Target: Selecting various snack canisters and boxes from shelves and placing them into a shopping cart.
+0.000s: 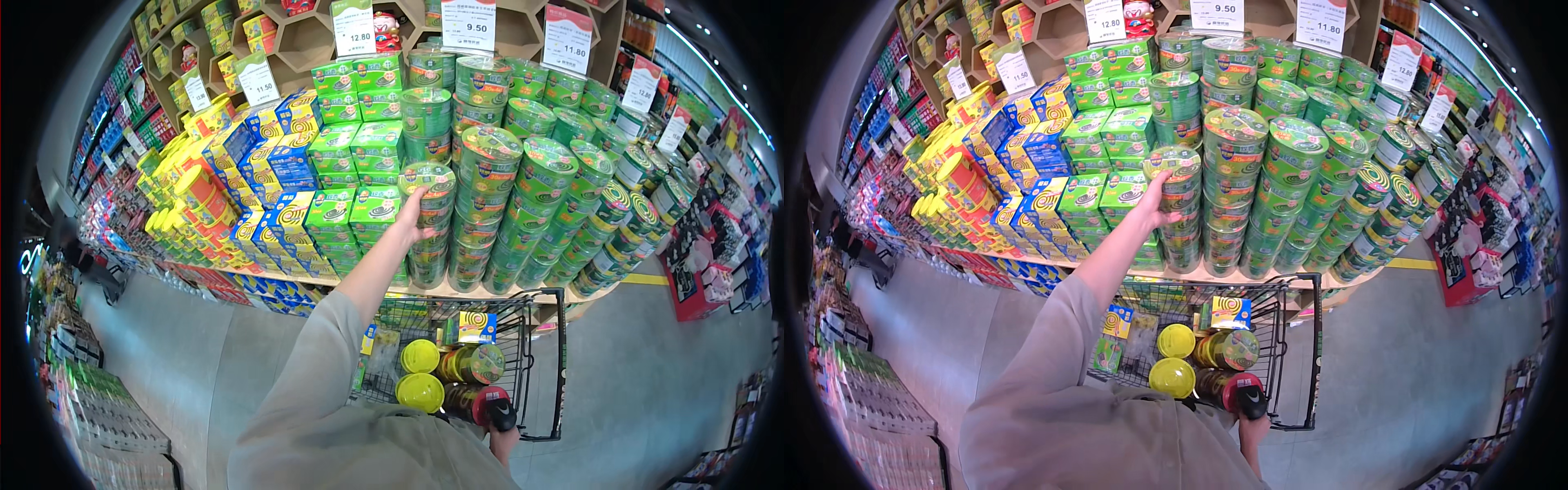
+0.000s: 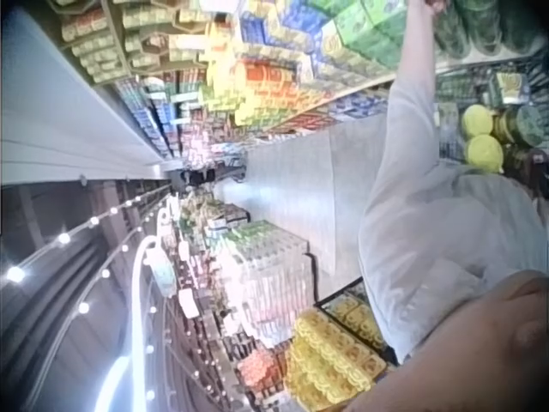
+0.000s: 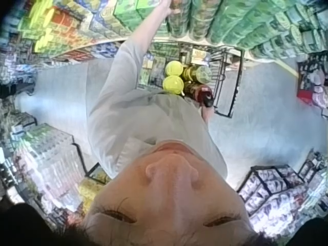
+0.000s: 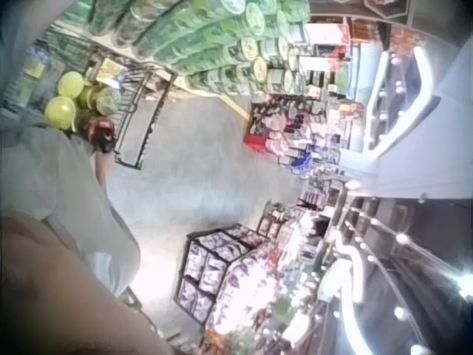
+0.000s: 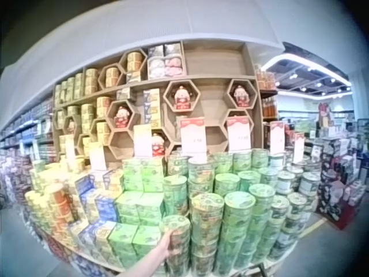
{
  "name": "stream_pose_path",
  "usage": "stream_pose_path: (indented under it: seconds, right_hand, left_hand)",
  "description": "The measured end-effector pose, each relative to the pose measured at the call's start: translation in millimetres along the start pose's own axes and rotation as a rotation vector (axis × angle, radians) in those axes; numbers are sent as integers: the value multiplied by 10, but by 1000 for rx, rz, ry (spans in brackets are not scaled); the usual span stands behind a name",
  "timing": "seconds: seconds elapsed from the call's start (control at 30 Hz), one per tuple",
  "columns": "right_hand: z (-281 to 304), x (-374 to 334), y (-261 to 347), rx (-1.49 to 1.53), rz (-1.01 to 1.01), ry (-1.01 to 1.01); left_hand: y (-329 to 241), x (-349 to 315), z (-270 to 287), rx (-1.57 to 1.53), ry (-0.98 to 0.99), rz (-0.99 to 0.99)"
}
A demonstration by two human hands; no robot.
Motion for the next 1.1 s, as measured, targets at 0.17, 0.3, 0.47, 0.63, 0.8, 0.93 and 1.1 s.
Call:
stream_pose_path:
  seconds: [0.17,0.3,0.47,0.63,0.8,0.93,1.1]
  right_hand:
    - [131,-17,503,138,44,39]
    - [211,-76,849,205,154,67]
    - [235,-129,1250,323,226,173]
    - [169,-121,1586,347,276,235]
    - [203,-204,2130,325,375,324]
    - [58,-263,2295,420,476,382]
    - [-49,-377,2314,452,552,441]
  left_hand:
    - [-48,-255,-22,6,-64,51]
    - [-94,-377,44,78,-9,-11]
    - [-16,-951,250,85,-9,-17]
    - [226,-1599,582,-44,24,59]
    - [610,-2040,1058,-132,118,182]
    - [798,-2249,1309,-181,164,219]
    - [969,-2471,1644,-167,189,198]
Point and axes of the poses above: each hand's wrist, its own x-axis towards the middle knuckle, its own z-axis out of the back of the hand, y = z × x, the point moved 8 cm from there along x, towards the middle knuckle, and after that the axes turned 13 degrees about -x, right-handed, at the moved point
